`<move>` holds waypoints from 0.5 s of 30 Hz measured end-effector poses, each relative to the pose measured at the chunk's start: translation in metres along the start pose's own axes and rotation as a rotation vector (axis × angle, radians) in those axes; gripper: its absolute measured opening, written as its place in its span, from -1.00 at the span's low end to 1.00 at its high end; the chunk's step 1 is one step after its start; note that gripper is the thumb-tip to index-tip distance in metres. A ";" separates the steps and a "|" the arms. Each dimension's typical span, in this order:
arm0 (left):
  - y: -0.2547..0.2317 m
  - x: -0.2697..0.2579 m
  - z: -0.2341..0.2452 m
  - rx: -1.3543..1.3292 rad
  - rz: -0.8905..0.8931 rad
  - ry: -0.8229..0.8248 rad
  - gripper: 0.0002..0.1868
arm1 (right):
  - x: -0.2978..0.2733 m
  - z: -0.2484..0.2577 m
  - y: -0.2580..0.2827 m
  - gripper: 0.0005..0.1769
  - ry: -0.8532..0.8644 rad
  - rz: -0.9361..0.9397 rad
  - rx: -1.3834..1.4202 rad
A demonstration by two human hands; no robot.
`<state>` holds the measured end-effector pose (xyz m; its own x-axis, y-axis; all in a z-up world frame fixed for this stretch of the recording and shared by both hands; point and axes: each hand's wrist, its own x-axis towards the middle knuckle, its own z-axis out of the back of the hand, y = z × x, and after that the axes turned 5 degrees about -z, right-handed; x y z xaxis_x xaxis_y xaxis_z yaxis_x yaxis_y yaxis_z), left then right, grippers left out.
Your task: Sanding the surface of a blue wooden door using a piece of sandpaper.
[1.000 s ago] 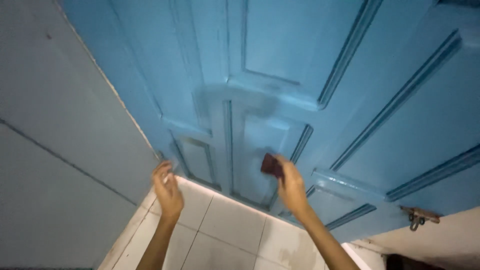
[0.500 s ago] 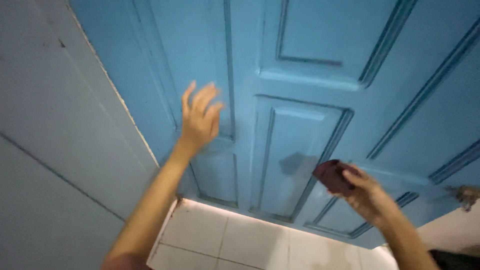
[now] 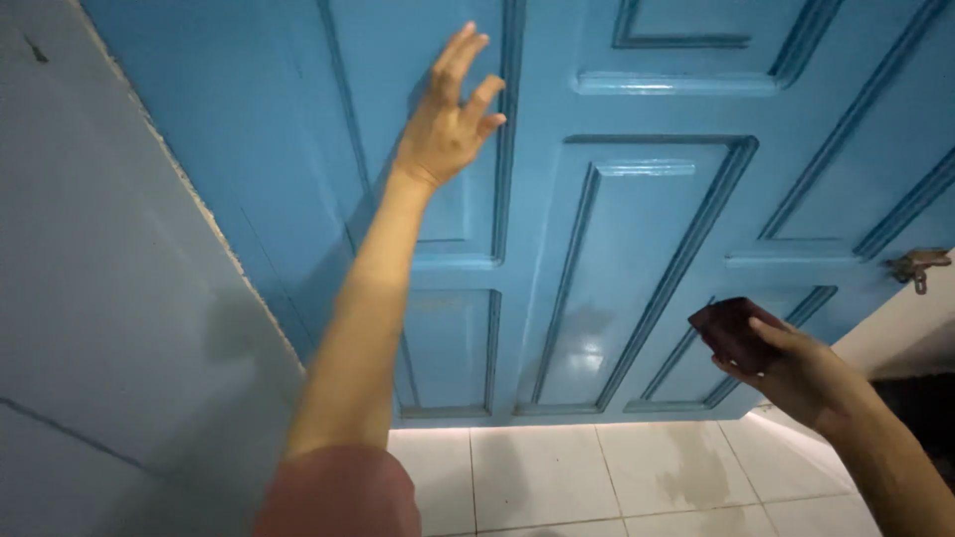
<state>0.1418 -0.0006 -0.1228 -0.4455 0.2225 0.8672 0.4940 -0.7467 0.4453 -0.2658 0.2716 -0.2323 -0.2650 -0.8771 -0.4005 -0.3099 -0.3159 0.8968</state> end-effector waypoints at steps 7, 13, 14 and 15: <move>0.014 -0.017 -0.010 0.150 -0.211 0.025 -0.69 | 0.044 -0.080 -0.008 -0.47 -0.005 0.373 0.329; 0.015 -0.019 -0.015 0.208 -0.280 0.006 -0.74 | 0.097 -0.206 -0.034 -0.59 -0.235 1.177 0.090; 0.017 -0.020 -0.016 0.203 -0.277 0.013 -0.74 | 0.095 -0.224 -0.032 -0.59 -0.237 1.169 0.089; 0.019 -0.021 -0.018 0.217 -0.285 0.015 -0.76 | 0.093 -0.242 -0.030 -0.54 -0.252 1.307 0.011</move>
